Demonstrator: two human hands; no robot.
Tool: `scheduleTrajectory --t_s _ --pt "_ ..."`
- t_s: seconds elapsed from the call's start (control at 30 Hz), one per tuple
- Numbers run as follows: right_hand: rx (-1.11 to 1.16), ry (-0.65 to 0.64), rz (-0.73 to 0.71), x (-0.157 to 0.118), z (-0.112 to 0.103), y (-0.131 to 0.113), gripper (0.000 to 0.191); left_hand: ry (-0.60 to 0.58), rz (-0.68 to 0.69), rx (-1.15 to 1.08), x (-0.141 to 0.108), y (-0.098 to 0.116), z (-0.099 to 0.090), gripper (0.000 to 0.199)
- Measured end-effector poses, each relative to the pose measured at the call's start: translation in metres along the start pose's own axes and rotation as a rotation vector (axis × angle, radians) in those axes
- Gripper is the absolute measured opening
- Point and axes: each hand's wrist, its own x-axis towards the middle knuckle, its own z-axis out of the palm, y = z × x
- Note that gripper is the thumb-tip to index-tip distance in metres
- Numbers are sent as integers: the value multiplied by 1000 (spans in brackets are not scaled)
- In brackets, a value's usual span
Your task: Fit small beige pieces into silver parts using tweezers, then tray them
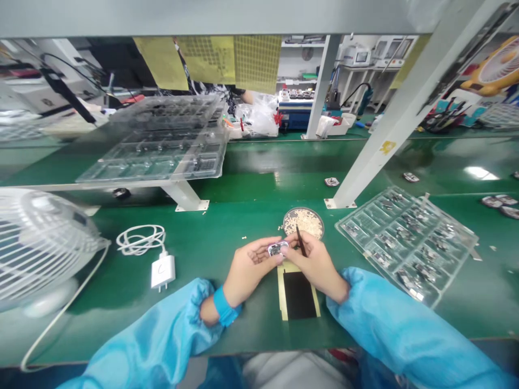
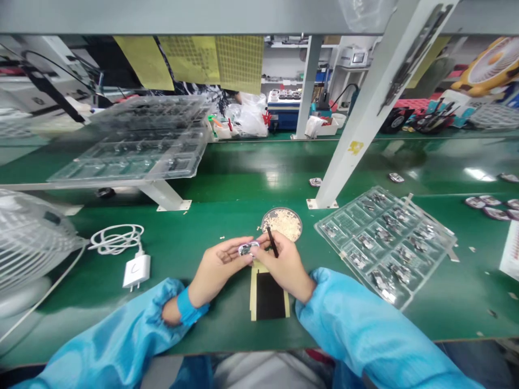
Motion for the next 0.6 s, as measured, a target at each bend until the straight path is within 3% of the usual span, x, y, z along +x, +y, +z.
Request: scheduleTrajectory --t_s 0.23,0.37,0.47,0.6 --pt "-22 -37 13 1 2 -1 29 -46 146 20 -1 -4 2 30" --pt "-153 -33 34 -1 2 -4 23 -5 245 219 -1 -5 1 29" --pt "-248 20 6 0 3 -4 24 18 230 448 -2 -3 2 28" --pt "-198 37 13 2 6 0 30 36 184 467 -3 -1 5 26"
